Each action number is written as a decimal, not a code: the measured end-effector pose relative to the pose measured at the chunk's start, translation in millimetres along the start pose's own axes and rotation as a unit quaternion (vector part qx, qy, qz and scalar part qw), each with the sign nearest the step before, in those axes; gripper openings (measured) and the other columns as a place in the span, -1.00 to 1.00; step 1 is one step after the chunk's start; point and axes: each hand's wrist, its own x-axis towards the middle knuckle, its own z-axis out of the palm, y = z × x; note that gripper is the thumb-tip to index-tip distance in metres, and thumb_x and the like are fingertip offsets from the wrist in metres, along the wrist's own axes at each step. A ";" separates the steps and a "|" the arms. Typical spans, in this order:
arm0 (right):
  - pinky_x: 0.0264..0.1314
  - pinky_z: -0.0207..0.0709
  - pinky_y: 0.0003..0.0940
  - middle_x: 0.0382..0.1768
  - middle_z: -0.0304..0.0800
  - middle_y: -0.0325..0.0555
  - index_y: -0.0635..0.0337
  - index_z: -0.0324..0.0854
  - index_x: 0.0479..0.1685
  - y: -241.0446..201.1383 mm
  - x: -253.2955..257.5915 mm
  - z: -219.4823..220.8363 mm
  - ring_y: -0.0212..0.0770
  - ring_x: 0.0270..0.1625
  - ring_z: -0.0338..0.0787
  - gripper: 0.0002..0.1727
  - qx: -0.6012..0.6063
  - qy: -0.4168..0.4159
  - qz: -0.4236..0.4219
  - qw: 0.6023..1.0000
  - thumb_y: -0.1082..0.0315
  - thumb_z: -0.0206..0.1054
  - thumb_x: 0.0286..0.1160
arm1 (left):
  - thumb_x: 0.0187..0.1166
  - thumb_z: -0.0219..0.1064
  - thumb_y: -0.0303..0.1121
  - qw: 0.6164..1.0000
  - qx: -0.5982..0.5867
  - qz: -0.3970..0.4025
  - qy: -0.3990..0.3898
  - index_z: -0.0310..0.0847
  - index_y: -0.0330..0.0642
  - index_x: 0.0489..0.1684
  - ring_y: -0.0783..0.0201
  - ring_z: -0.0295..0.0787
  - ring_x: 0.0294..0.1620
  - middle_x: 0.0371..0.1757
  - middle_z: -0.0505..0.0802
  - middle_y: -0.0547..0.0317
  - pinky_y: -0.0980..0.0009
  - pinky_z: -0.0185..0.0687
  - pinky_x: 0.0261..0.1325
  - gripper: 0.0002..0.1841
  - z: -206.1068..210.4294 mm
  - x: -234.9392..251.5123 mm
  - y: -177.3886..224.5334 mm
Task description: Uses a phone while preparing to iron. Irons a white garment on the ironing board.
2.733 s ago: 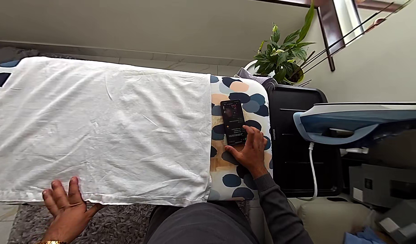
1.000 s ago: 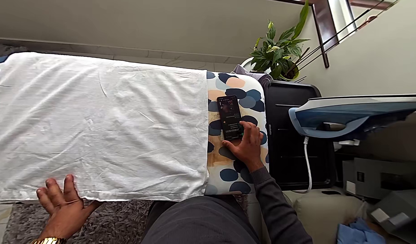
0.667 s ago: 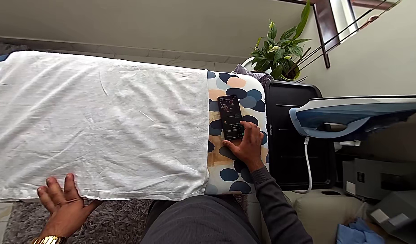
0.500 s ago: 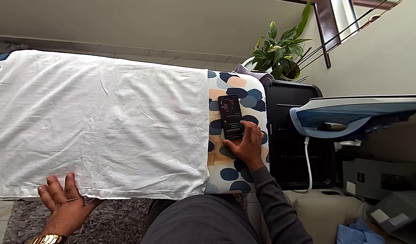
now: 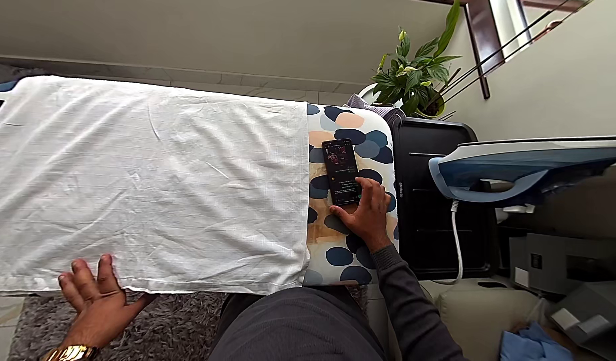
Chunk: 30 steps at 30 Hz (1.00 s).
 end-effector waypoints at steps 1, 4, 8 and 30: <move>0.24 0.36 0.20 0.27 0.65 0.12 0.10 0.49 0.47 0.0 0.0 -0.2 0.14 0.27 0.63 0.10 0.000 0.000 -0.001 1.000 -0.61 0.34 0.04 | -0.13 0.82 -0.30 1.000 -0.001 0.001 0.001 -0.36 -0.35 0.91 -0.58 -0.71 0.83 0.82 -0.59 -0.49 -0.49 -0.19 0.72 0.48 -0.2 -0.3 0.2; 0.24 0.36 0.20 0.25 0.65 0.10 0.10 0.51 0.45 0.2 0.2 0.1 0.14 0.26 0.63 0.10 -0.002 0.002 -0.002 1.000 -0.62 0.33 0.03 | -0.14 0.82 -0.29 1.000 -0.005 0.007 0.009 -0.34 -0.37 0.91 -0.59 -0.70 0.83 0.82 -0.57 -0.50 -0.50 -0.19 0.72 0.48 -0.1 -0.9 0.2; 0.25 0.36 0.20 0.26 0.65 0.10 0.10 0.50 0.46 0.5 0.5 -0.6 0.14 0.27 0.62 0.10 -0.001 -0.002 -0.001 1.000 -0.62 0.34 0.03 | -0.13 0.81 -0.27 1.000 -0.003 0.008 0.010 -0.35 -0.37 0.91 -0.60 -0.70 0.83 0.82 -0.56 -0.51 -0.49 -0.20 0.72 0.48 0.2 -0.7 0.5; 0.24 0.35 0.19 0.26 0.65 0.10 0.10 0.49 0.46 0.8 -0.3 0.4 0.13 0.27 0.62 0.10 0.001 0.001 -0.002 1.000 -0.62 0.33 0.03 | -0.09 0.82 -0.35 1.000 0.006 -0.010 -0.004 -0.34 -0.34 0.91 -0.59 -0.65 0.84 0.83 -0.56 -0.50 -0.48 -0.14 0.71 0.46 -3.8 -1.4 5.9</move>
